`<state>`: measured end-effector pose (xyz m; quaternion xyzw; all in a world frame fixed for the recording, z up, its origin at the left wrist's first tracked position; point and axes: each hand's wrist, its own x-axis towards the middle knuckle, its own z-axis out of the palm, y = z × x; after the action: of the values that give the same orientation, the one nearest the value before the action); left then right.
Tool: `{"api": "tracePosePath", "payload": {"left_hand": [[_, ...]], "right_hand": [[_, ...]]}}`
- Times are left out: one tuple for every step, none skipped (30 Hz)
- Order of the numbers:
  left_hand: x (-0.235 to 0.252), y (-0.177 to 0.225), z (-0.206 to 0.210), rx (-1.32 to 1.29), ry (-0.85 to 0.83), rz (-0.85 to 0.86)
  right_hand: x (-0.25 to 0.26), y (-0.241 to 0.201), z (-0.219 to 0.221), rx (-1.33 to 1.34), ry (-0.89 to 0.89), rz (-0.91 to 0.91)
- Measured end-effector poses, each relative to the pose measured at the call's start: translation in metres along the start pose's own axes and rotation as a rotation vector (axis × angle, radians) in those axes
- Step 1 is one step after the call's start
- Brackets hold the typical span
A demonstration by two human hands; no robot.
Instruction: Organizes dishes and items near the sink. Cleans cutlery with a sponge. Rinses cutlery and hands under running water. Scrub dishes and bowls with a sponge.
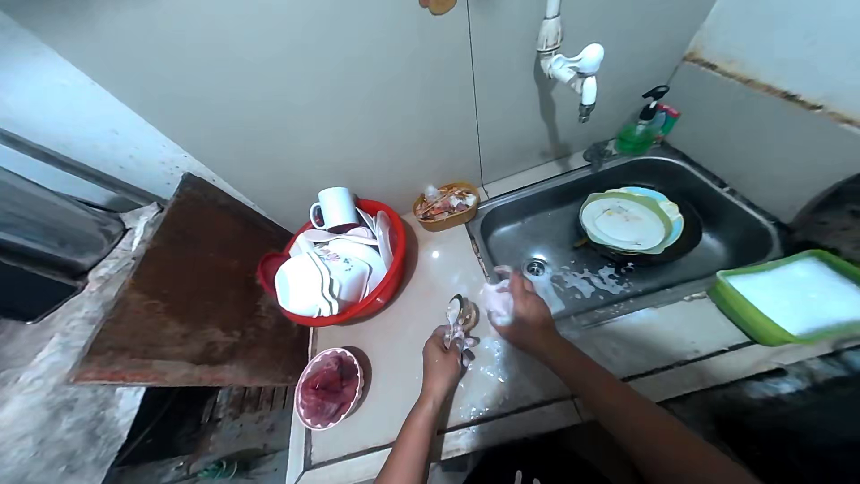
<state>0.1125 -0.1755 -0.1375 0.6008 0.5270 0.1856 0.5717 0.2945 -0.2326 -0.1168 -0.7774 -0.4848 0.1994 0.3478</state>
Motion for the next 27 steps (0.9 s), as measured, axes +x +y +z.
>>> {"api": "tracePosePath", "payload": {"left_hand": [[0.0,0.003,0.002,0.032,-0.011,0.001],[0.0,0.006,0.004,0.064,-0.034,0.005],[0.0,0.008,0.006,0.081,-0.057,0.008],[0.0,0.009,0.007,0.089,-0.067,0.011],[0.0,0.009,0.008,0.1,-0.07,0.014],[-0.002,0.009,0.009,0.122,-0.077,0.017],[-0.003,0.008,0.011,0.135,-0.08,0.019],[-0.003,0.007,0.012,0.135,-0.08,0.024],[0.0,0.007,0.011,0.13,-0.081,0.032],[0.002,0.007,0.01,0.124,-0.085,0.039],[0.003,0.009,0.009,0.125,-0.104,0.042],[0.002,0.011,0.007,0.139,-0.128,0.042],[-0.001,0.015,0.007,0.151,-0.153,0.038],[-0.005,0.017,0.007,0.151,-0.171,0.036],[-0.007,0.02,0.008,0.135,-0.177,0.033],[-0.007,0.021,0.009,0.102,-0.169,0.031],[-0.006,0.021,0.01,0.059,-0.154,0.027],[-0.005,0.021,0.011,0.024,-0.134,0.025],[-0.003,0.02,0.012,0.002,-0.114,0.024],[-0.001,0.019,0.011,-0.014,-0.1,0.023],[0.0,0.018,0.012,-0.026,-0.102,0.024],[0.0,0.018,0.013,-0.022,-0.117,0.025],[0.0,0.018,0.015,-0.002,-0.136,0.023],[-0.001,0.018,0.016,0.015,-0.144,0.023],[0.0,0.019,0.017,0.019,-0.141,0.024],[0.003,0.021,0.016,0.009,-0.134,0.025],[0.004,0.022,0.014,-0.001,-0.132,0.024]], "right_hand": [[-0.004,-0.003,0.005,-0.046,-0.004,-0.089],[-0.007,-0.004,0.012,-0.087,-0.005,-0.185],[-0.008,-0.005,0.017,-0.125,-0.023,-0.249],[-0.008,-0.005,0.018,-0.175,-0.06,-0.276],[-0.004,-0.005,0.017,-0.226,-0.091,-0.275],[0.0,-0.005,0.015,-0.272,-0.109,-0.254],[0.002,-0.003,0.014,-0.314,-0.11,-0.242],[0.001,-0.002,0.015,-0.335,-0.11,-0.255],[-0.002,-0.003,0.016,-0.33,-0.098,-0.309],[-0.006,-0.004,0.019,-0.309,-0.085,-0.376],[-0.007,-0.004,0.018,-0.298,-0.089,-0.416],[-0.003,-0.004,0.012,-0.308,-0.151,-0.377],[0.006,-0.003,0.004,-0.332,-0.212,-0.291],[0.015,-0.002,-0.002,-0.361,-0.233,-0.214],[0.02,-0.004,-0.006,-0.389,-0.231,-0.174],[0.019,-0.006,-0.005,-0.399,-0.194,-0.193],[0.013,-0.008,0.0,-0.388,-0.143,-0.246],[0.005,-0.009,0.005,-0.369,-0.097,-0.309],[-0.001,-0.007,0.009,-0.334,-0.073,-0.357],[-0.006,-0.004,0.013,-0.292,-0.054,-0.387],[-0.007,-0.002,0.013,-0.273,-0.057,-0.387],[-0.003,-0.001,0.009,-0.273,-0.113,-0.327],[0.003,0.0,0.005,-0.291,-0.164,-0.252],[0.009,0.001,0.003,-0.321,-0.175,-0.215],[0.01,-0.001,0.003,-0.339,-0.168,-0.219],[0.008,-0.005,0.005,-0.335,-0.147,-0.272],[0.004,-0.006,0.008,-0.326,-0.14,-0.321]]}}
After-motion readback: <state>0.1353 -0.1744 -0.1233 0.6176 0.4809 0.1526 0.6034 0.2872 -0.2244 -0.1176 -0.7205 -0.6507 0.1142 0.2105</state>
